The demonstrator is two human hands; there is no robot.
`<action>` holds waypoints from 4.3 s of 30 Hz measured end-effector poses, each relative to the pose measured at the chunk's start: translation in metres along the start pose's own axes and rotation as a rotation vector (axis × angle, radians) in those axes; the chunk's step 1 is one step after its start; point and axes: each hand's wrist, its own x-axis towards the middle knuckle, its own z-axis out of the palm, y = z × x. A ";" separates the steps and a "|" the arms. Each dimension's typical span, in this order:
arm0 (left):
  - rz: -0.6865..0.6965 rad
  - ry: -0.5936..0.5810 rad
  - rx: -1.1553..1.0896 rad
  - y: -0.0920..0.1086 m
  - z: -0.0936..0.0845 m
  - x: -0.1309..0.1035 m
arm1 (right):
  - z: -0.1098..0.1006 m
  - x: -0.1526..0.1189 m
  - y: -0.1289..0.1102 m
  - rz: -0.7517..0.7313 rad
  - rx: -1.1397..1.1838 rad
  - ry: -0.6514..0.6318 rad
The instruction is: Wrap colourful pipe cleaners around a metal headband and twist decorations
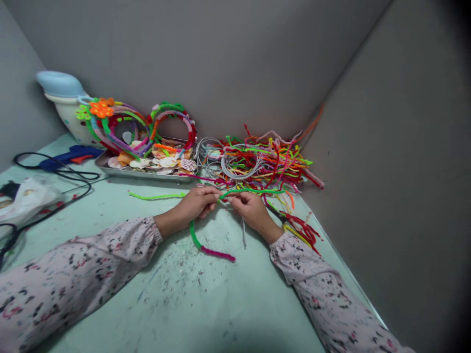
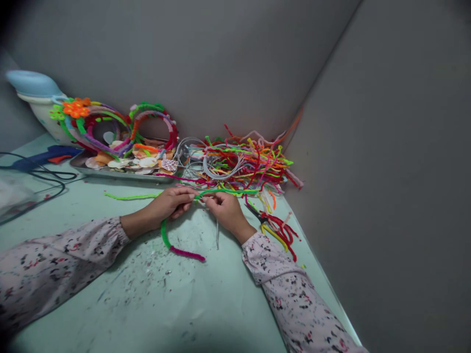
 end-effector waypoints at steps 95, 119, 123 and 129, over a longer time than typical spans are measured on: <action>0.026 -0.091 0.115 -0.004 0.003 0.002 | -0.014 -0.001 -0.006 -0.368 -0.381 -0.213; 0.117 -0.150 0.188 -0.006 0.003 -0.001 | -0.008 0.004 -0.003 0.041 0.129 -0.293; 0.109 -0.157 0.176 -0.007 0.003 0.000 | -0.009 0.004 -0.003 0.031 0.094 -0.318; 0.105 -0.146 0.177 -0.006 0.003 0.000 | -0.008 0.003 -0.006 -0.080 -0.128 -0.271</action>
